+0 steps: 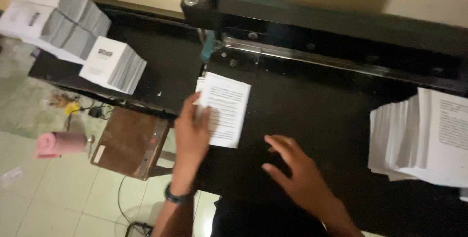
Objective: The person repeatedly picks up a stack of printed pages, folds them in half, and places them into a binding machine. The person then removes the bound booklet and places it on a growing pile of finished booklets. This process is repeated continuously throughout the clip.
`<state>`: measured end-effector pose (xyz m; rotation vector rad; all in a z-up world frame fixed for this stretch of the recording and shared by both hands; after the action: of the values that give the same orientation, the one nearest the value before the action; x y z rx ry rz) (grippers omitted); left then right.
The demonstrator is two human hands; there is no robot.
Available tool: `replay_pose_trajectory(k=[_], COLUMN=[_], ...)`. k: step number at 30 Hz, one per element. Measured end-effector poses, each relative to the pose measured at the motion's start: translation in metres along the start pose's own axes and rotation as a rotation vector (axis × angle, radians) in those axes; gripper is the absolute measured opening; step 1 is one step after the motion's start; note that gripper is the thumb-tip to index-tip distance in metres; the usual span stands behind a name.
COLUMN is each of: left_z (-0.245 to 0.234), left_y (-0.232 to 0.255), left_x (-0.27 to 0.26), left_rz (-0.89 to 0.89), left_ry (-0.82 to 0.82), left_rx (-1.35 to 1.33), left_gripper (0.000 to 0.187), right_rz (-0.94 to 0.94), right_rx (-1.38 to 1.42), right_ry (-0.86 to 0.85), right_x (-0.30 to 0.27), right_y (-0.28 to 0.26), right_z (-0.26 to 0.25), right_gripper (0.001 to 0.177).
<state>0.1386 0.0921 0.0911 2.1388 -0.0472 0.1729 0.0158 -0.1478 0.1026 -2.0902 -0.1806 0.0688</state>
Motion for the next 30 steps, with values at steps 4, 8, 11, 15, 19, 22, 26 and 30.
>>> replay_pose_trajectory(k=[4, 8, 11, 15, 19, 22, 26, 30], left_z=[0.008, 0.004, 0.037, 0.108, 0.152, 0.160, 0.159, 0.158], left_y=[-0.033, 0.042, 0.066, 0.065, 0.038, 0.029, 0.030, 0.030], left_x=[0.018, -0.016, -0.054, -0.092, -0.108, -0.111, -0.110, -0.110], left_rz=[0.085, 0.412, 0.466, 0.473, 0.156, 0.147, 0.215, 0.213], left_ry=[-0.002, 0.323, 0.218, -0.217, -0.547, -0.575, -0.543, -0.519], left_rx=[0.177, 0.350, -0.041, -0.237, -0.224, -0.156, -0.185, -0.225], left_gripper=[0.042, 0.035, 0.021, 0.022, 0.024, 0.025, 0.024, 0.023], right_rz=[0.091, 0.199, 0.320, 0.640, 0.913, 0.817, 0.723, 0.682], right_rx=[-0.079, -0.246, -0.411, -0.605, -0.407, -0.459, -0.593, -0.724], right_ry=[0.211, 0.672, 0.896, 0.841, 0.885, 0.935, 0.993, 1.004], right_x=[-0.024, -0.081, -0.126, -0.158, -0.149, -0.154, -0.160, -0.156], right_y=[-0.009, -0.009, 0.013, 0.077, 0.065, 0.078, 0.084, 0.076], right_z=[-0.068, -0.167, -0.226, -0.269, -0.266, -0.268, -0.268, -0.265], right_gripper=[0.044, 0.031, 0.027, 0.047, 0.052, 0.050, 0.046, 0.041])
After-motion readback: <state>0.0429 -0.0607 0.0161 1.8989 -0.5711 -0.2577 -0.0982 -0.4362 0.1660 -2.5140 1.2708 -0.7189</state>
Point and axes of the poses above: each hand's wrist, its own x-axis towards the middle knuckle, its own z-axis out of the palm, y = z × x, the point moved 6 cm from there along x, towards the middle knuckle, and after that the axes turned 6 degrees about x, right-handed, at the moved point
